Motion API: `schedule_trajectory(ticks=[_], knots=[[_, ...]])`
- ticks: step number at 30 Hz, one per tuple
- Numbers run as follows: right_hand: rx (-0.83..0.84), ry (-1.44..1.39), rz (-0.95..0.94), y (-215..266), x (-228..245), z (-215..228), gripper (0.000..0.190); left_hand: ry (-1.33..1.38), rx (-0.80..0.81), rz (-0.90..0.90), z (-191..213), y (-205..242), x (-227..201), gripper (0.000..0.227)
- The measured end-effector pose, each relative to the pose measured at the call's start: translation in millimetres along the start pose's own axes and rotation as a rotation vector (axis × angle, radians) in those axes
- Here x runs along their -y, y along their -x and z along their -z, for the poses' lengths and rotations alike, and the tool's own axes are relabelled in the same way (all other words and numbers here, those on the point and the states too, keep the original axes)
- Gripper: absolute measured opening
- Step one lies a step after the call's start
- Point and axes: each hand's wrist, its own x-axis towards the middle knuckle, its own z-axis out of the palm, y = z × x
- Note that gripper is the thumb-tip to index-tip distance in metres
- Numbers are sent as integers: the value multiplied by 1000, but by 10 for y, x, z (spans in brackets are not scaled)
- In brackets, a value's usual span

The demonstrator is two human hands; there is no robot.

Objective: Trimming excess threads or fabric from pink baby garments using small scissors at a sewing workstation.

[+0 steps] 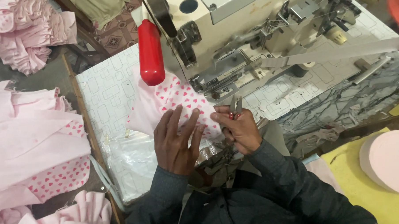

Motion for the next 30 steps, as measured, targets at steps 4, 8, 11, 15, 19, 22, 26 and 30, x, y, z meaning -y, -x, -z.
schedule_trajectory(ticks=[4, 8, 11, 15, 19, 22, 26, 30], knots=[[-1, -11, 15, -22, 75, -70, 25, 35, 48, 45, -4, -88, -5, 36], [-25, -35, 16, -30, 5, -95, 25, 43, 94, 56, -5, -146, 56, 34], [-53, -34, -15, 42, 4, -177, 28, 82, 122, 50, -110, -181, 251, 35], [-13, -61, -12, 87, -85, -281, 32, 223, 132, -54, -360, -272, 770, 33], [89, -5, -27, 188, -14, -410, 22, 215, 176, -37, -215, -518, 813, 30], [95, 42, -70, 280, -54, -255, 18, 46, 56, 118, -301, -202, 791, 34], [226, 125, -100, 293, -570, -147, 19, 200, 97, 224, -229, -304, 628, 46], [788, 408, -330, 399, -827, -186, 33, 503, 277, 272, -34, -271, 1075, 33]])
